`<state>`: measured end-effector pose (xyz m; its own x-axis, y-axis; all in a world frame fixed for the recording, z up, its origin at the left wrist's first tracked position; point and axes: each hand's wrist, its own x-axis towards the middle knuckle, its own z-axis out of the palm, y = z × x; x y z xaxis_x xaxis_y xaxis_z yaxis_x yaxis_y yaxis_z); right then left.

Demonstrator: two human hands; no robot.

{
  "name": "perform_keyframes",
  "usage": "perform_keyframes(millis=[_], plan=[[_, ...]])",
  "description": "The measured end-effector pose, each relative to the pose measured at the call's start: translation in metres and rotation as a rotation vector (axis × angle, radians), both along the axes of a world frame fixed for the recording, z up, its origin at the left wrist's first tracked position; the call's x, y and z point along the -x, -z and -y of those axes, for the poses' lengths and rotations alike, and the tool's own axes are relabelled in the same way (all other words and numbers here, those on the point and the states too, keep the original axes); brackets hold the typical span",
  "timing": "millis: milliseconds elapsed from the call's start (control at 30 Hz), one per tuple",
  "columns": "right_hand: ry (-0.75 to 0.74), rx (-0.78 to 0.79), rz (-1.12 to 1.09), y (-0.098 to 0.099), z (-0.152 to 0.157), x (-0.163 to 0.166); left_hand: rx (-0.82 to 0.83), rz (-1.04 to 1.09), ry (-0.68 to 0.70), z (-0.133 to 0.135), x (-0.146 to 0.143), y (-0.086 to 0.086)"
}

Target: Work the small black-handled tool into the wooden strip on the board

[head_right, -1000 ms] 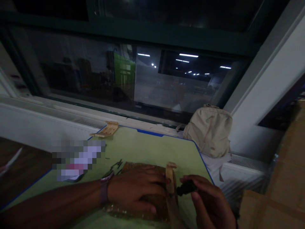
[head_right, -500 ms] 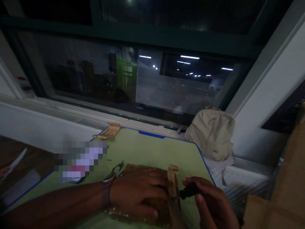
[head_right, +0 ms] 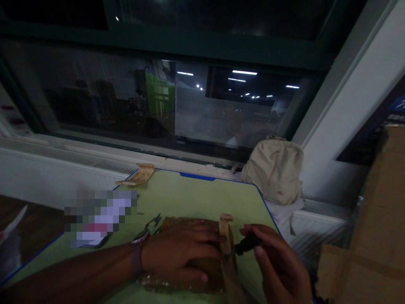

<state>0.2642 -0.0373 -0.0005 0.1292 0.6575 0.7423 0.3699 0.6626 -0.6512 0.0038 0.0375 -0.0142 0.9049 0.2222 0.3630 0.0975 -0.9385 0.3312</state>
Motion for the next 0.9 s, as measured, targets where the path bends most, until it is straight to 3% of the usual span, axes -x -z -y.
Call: perform_keyframes(millis=[100, 233, 333, 433, 600, 733, 800, 900], plan=[[-0.003, 0.017, 0.020, 0.001, -0.001, 0.003, 0.025, 0.004, -0.001, 0.001, 0.000, -0.002], [0.084, -0.146, 0.043, 0.008, 0.000, -0.005, 0.009, -0.001, -0.011, 0.000, 0.001, 0.001], [0.115, -0.150, 0.164, 0.012, 0.001, -0.012, 0.010, -0.004, -0.025, 0.000, 0.002, 0.004], [0.008, -0.109, 0.209, 0.010, 0.000, -0.010, 0.031, -0.007, -0.022, 0.000, 0.002, 0.003], [-0.199, -0.110, 0.002, 0.009, -0.011, 0.006, 0.059, 0.016, 0.007, 0.001, 0.002, -0.002], [-0.083, -0.154, -0.057, 0.016, -0.016, 0.007, 0.074, 0.011, -0.002, 0.004, 0.004, -0.004], [0.020, -0.170, -0.021, 0.019, -0.017, 0.004, 0.074, -0.015, -0.012, 0.005, 0.006, -0.006], [0.057, -0.204, 0.037, 0.018, -0.015, 0.000, 0.065, -0.045, -0.032, 0.005, 0.007, -0.009]])
